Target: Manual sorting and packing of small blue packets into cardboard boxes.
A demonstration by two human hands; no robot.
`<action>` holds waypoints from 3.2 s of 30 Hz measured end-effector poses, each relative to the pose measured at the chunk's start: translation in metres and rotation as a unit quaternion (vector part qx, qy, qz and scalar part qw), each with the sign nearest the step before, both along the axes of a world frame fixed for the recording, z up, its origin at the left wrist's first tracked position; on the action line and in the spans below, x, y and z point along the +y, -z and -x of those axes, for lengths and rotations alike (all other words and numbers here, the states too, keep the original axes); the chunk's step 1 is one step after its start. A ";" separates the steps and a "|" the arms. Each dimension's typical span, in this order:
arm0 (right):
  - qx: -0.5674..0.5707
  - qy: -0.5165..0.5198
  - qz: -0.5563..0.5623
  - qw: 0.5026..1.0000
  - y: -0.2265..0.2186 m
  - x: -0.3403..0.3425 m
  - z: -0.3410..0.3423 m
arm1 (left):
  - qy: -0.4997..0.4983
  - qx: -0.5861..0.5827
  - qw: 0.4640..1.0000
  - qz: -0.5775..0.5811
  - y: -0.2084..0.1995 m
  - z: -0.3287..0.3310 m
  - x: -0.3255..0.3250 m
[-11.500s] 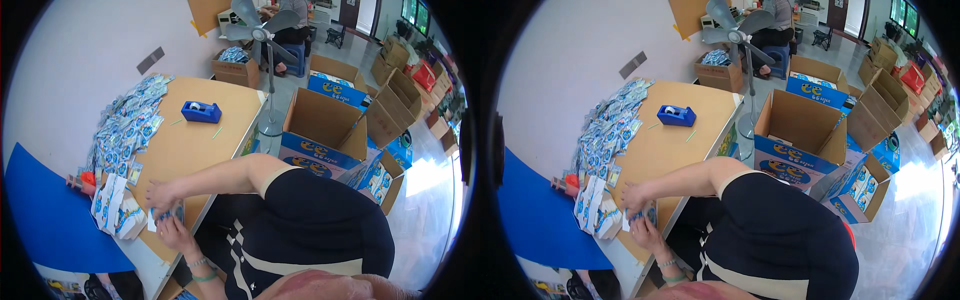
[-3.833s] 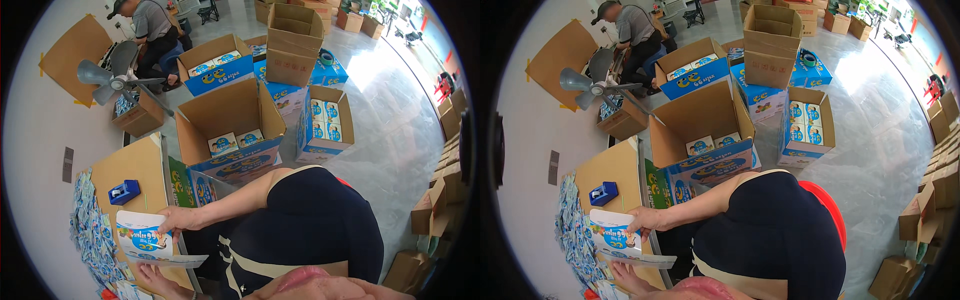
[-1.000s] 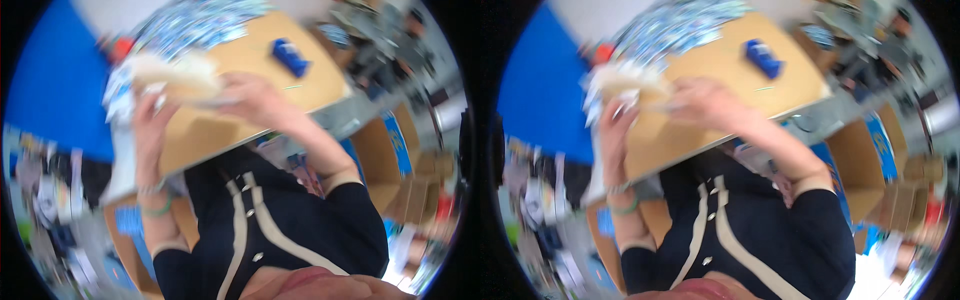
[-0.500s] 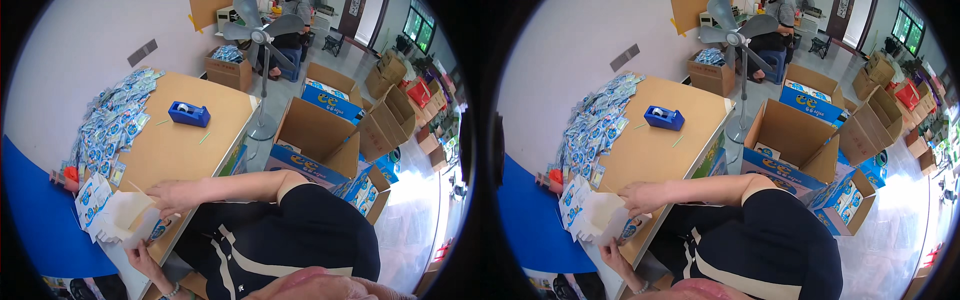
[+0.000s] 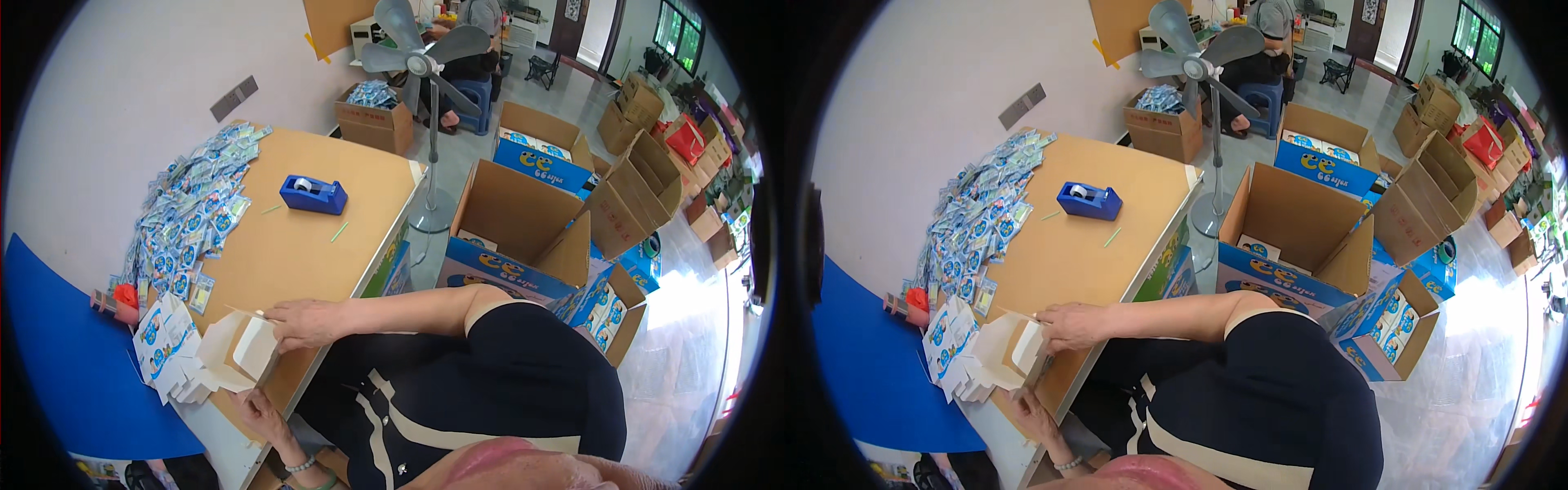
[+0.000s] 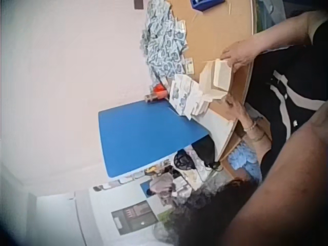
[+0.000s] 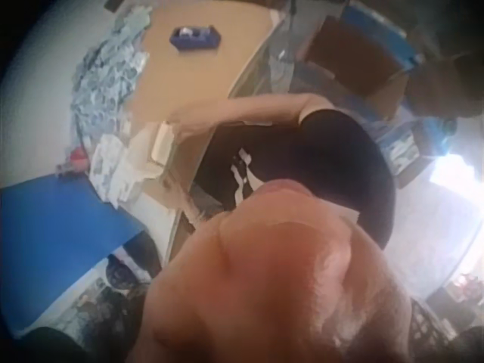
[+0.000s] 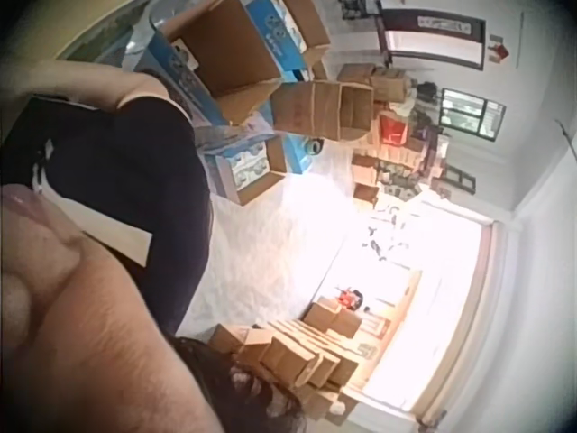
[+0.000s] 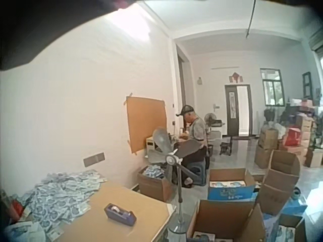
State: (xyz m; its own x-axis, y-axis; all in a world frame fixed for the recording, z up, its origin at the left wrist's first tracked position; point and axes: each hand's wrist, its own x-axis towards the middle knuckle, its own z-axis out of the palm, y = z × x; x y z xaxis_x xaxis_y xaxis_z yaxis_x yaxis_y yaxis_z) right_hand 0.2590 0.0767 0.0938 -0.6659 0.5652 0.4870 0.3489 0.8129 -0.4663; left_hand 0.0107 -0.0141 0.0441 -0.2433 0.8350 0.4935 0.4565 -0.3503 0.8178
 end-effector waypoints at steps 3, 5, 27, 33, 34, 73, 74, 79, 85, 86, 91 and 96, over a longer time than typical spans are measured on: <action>0.003 0.023 0.034 0.999 0.001 -0.001 0.010 | -0.054 0.040 0.998 0.011 0.000 -0.002 0.002; 0.023 0.054 0.041 0.997 0.012 0.000 0.021 | -0.087 -0.057 0.994 0.013 0.001 -0.007 0.008; 0.055 0.228 -0.011 0.972 0.009 -0.030 0.044 | -0.321 0.086 0.939 0.087 -0.037 -0.050 0.043; -0.069 0.106 -0.044 0.991 0.009 -0.011 0.036 | -0.237 0.142 0.958 -0.071 -0.018 -0.017 0.036; -0.086 0.096 -0.034 0.991 0.010 -0.008 0.036 | -0.237 0.149 0.953 -0.112 -0.014 -0.012 0.037; 0.256 -0.213 0.370 0.867 0.034 0.098 0.070 | 0.069 -0.316 0.944 0.061 -0.004 0.033 0.080; 0.268 -0.251 0.328 0.870 0.040 0.103 0.070 | 0.085 -0.328 0.940 0.041 -0.001 0.036 0.082; 0.148 -0.188 0.255 0.937 0.023 0.094 0.058 | 0.128 -0.339 0.929 0.076 0.001 0.049 0.077; -0.090 -0.064 0.059 0.992 -0.014 0.085 0.067 | 0.057 -0.061 0.975 0.206 -0.018 0.050 0.075; -0.108 -0.048 0.025 0.993 -0.007 0.079 0.080 | 0.040 -0.027 0.975 0.217 -0.019 0.053 0.065; -0.239 0.064 0.016 0.969 -0.012 0.085 0.072 | 0.069 -0.214 0.957 0.184 -0.026 0.012 0.077; -0.177 -0.035 0.020 0.983 -0.002 0.096 0.061 | -0.035 -0.330 0.930 0.156 -0.009 0.008 0.075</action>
